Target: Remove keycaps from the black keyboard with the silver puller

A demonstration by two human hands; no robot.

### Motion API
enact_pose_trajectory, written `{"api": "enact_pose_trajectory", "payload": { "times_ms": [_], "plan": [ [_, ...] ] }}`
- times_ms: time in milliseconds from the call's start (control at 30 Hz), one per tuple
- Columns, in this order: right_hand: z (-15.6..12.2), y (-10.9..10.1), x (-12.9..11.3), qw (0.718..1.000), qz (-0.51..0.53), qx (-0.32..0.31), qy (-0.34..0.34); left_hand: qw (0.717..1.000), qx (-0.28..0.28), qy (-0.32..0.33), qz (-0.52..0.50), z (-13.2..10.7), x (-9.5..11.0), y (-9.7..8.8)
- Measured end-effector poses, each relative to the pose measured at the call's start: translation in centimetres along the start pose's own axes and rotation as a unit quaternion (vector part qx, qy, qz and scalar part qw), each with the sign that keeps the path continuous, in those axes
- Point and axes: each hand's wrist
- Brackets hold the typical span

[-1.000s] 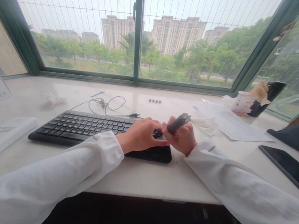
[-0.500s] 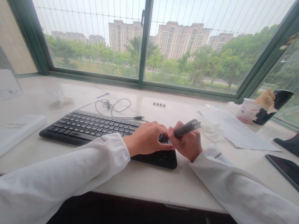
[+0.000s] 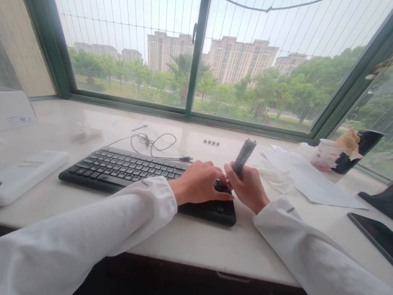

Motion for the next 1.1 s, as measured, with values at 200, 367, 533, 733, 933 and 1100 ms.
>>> {"api": "enact_pose_trajectory", "payload": {
  "times_ms": [200, 367, 533, 733, 933, 1100],
  "plan": [
    [-0.1, 0.0, -0.2, 0.999, -0.042, -0.012, -0.002, 1.0, 0.008, 0.015, 0.01, -0.1, -0.2, 0.3],
    [-0.5, 0.1, 0.0, 0.996, -0.066, 0.016, -0.065, 0.996, -0.009, 0.062, -0.056, -0.4, -1.0, 0.0],
    [-1.0, -0.1, 0.4, 0.991, -0.03, 0.011, -0.129, 0.993, -0.008, 0.052, -0.103, -0.3, -1.5, -0.1],
    [-1.3, -0.2, 1.1, 0.973, 0.02, 0.023, -0.229, 0.99, -0.002, 0.028, -0.142, -0.4, -1.2, 0.1],
    [-1.5, -0.1, 1.1, 0.962, 0.02, 0.059, -0.265, 0.991, 0.004, 0.037, -0.129, -0.6, -0.9, 0.0],
    [-1.5, -0.1, 0.7, 0.983, 0.005, 0.049, -0.175, 0.994, 0.002, 0.041, -0.102, -0.6, -0.9, -0.1]
  ]
}}
Point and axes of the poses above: each hand's wrist, its own z-axis towards the middle knuckle, its own y-axis out of the palm, x = y × z, and after that the axes turned 15 degrees about x, right-handed
